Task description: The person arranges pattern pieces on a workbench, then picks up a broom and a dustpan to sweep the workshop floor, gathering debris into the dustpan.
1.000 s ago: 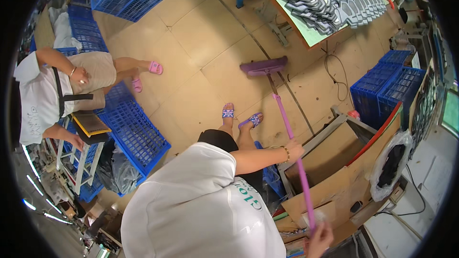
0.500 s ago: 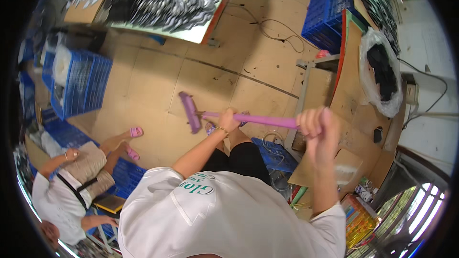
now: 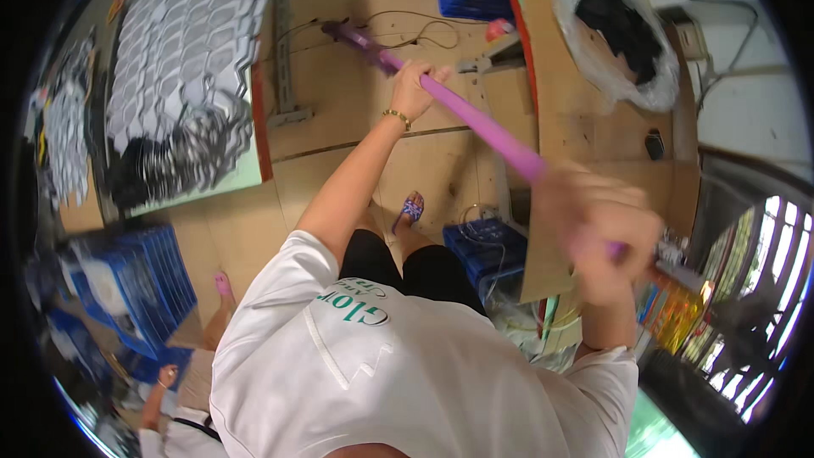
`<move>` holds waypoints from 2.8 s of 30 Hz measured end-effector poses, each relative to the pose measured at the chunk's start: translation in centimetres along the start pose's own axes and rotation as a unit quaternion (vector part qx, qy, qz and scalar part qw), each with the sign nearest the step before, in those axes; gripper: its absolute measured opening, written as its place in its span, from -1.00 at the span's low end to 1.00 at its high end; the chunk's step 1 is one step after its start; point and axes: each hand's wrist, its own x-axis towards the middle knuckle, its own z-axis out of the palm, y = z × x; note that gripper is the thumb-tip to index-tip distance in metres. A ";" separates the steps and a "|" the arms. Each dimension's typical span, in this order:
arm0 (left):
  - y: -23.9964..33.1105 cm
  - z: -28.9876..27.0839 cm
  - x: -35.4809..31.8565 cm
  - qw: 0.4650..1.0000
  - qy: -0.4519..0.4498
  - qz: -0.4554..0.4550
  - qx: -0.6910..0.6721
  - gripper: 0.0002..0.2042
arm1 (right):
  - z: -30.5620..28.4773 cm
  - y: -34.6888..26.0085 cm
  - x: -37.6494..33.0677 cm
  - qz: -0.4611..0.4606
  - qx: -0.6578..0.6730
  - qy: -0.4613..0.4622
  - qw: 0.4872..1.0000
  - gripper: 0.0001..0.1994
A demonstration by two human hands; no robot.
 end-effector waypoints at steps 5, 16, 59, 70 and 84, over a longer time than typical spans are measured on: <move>11.6 3.4 -4.4 0.957 -0.172 0.089 -0.215 -0.76 | -9.7 -6.6 1.5 -0.109 0.177 0.016 0.978 -0.71; 4.7 9.7 -12.0 0.815 -0.511 -0.014 -0.274 -0.87 | 1.9 1.1 1.1 0.231 -0.084 0.155 0.957 -0.72; -10.4 -0.5 35.6 0.904 -0.427 -0.023 0.015 -0.68 | 2.6 16.5 36.1 0.003 0.277 0.096 0.956 -0.84; -6.6 -3.1 42.5 0.999 -0.002 -0.009 0.040 -0.71 | 3.0 15.8 39.6 0.006 0.145 -0.108 0.983 -0.88; -17.2 -5.4 31.3 0.929 0.061 -0.355 0.086 -0.87 | 15.6 28.0 58.2 0.229 0.507 -0.116 0.823 -0.66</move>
